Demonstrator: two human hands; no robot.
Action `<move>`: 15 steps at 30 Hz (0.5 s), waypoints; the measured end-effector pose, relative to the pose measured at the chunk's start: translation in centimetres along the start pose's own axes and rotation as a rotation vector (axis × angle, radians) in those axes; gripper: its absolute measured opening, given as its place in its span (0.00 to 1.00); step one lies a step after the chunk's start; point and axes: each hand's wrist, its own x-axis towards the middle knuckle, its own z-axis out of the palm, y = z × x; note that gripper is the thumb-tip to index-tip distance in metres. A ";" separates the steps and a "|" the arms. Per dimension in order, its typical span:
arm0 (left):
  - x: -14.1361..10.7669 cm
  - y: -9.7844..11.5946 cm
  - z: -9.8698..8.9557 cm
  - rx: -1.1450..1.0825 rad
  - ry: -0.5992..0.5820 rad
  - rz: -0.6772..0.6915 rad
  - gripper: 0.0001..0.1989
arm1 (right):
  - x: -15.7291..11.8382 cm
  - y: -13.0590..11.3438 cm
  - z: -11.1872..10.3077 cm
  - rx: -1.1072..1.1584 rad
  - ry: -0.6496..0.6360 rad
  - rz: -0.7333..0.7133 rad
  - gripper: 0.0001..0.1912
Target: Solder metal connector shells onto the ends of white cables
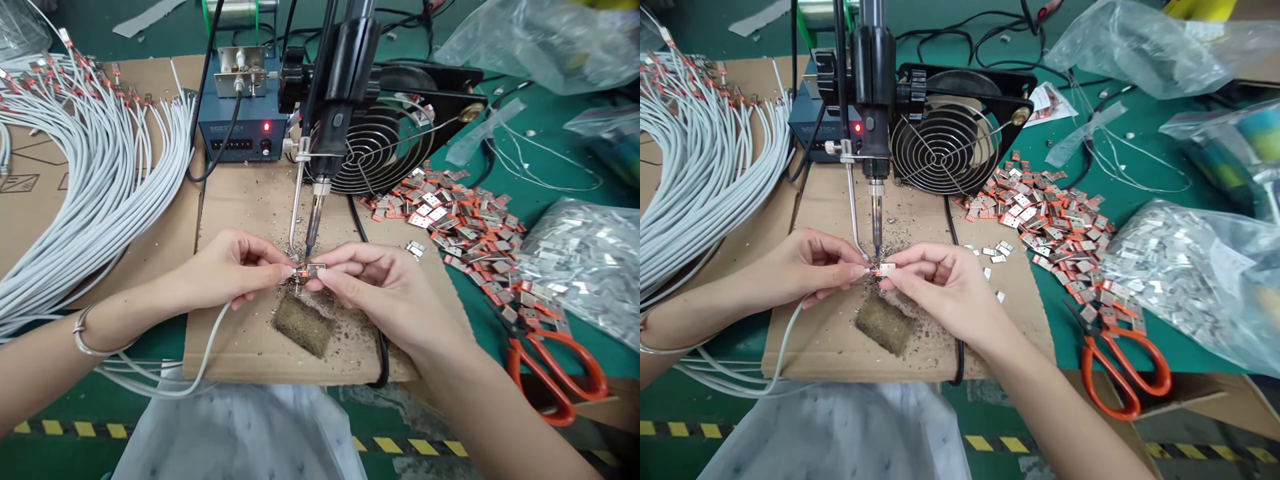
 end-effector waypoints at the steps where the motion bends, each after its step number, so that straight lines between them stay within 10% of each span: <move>1: 0.0 0.0 0.0 -0.004 -0.001 0.001 0.06 | 0.0 0.0 0.0 0.005 -0.004 -0.001 0.04; 15: 0.2 -0.2 0.0 -0.007 0.013 0.002 0.06 | 0.0 0.0 0.0 -0.031 0.008 0.014 0.03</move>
